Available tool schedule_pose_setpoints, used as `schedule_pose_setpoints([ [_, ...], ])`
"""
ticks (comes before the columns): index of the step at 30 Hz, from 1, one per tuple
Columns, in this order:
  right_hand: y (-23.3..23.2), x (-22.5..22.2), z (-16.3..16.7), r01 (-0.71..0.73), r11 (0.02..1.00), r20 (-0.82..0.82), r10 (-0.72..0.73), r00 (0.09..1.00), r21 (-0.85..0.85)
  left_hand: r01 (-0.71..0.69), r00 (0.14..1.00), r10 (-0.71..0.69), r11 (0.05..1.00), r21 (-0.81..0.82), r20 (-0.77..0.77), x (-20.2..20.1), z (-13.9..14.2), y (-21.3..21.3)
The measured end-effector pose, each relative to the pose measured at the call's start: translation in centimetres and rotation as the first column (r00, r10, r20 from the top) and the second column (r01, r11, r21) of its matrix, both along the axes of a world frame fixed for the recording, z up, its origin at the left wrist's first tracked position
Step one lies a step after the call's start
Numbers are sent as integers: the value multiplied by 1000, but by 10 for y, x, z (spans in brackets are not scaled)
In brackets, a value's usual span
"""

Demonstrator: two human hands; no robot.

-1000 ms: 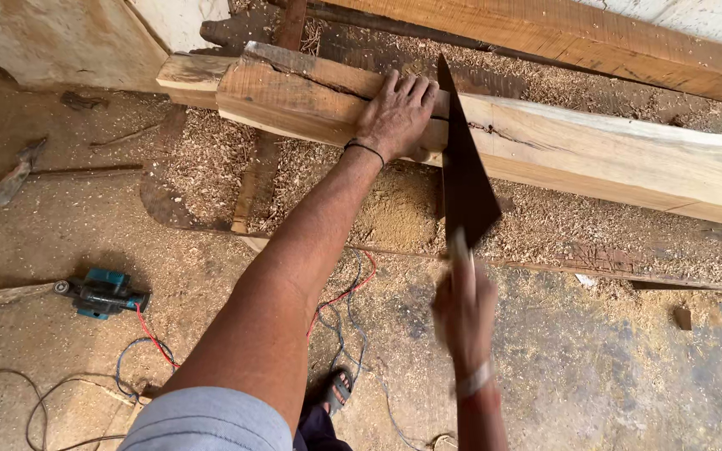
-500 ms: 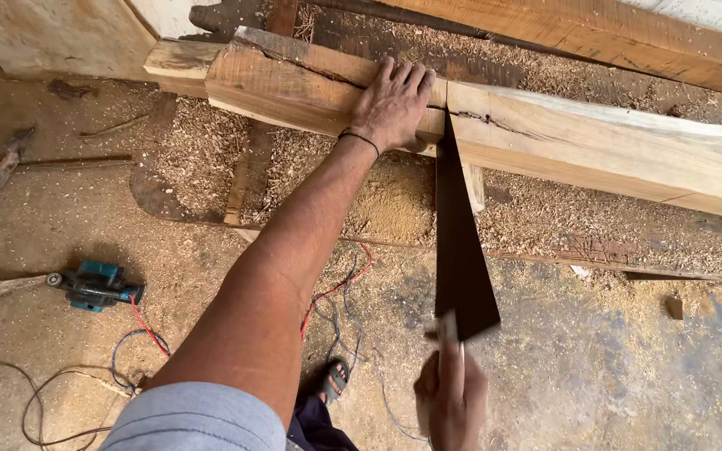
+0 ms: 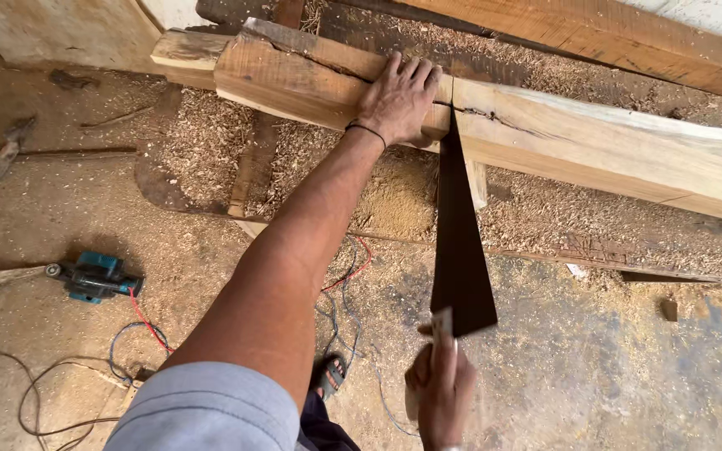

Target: The person steadies a long wooden plank resting on a low support with one hand and saws through it with a hand saw held in the other hand, making repeated back-and-forth cutting strokes along a marked line on the wood.

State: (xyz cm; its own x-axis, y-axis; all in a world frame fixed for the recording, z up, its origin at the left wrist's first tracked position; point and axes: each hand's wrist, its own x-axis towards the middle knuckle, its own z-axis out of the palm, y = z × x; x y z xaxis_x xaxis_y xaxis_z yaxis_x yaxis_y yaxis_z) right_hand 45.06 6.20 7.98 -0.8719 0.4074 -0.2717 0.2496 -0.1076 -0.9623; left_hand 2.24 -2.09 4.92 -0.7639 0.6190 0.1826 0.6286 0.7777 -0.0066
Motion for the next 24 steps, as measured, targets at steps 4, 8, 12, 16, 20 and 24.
schedule_pose_setpoints([
  [4, 20, -34, 9, -137, 911, -68, 177, 982, 390, -1, 1000, 1, 1000, 12, -20, 2, 8, -1],
  [8, 32, -179, 8, -126, 943, -1, 133, 991, 307, 6, 1000, -5, 1000, -20, 23, 0, 6, -4],
  [12, 23, -177, -14, 14, 725, -340, 307, 889, 689, 22, 1000, -22, 999, -29, 4, -11, -10, -3],
  [16, 8, -16, -39, -16, 1000, -129, 14, 992, -9, 2, 977, -13, 999, -48, -215, -16, -24, 1],
  [20, 14, 33, -26, -25, 993, 102, 14, 995, 112, 17, 999, -18, 1000, -16, -32, -13, -22, 0],
  [24, 30, -112, -20, -115, 931, -6, 125, 992, 347, 10, 997, -10, 1000, 2, -75, -16, -26, -2],
])
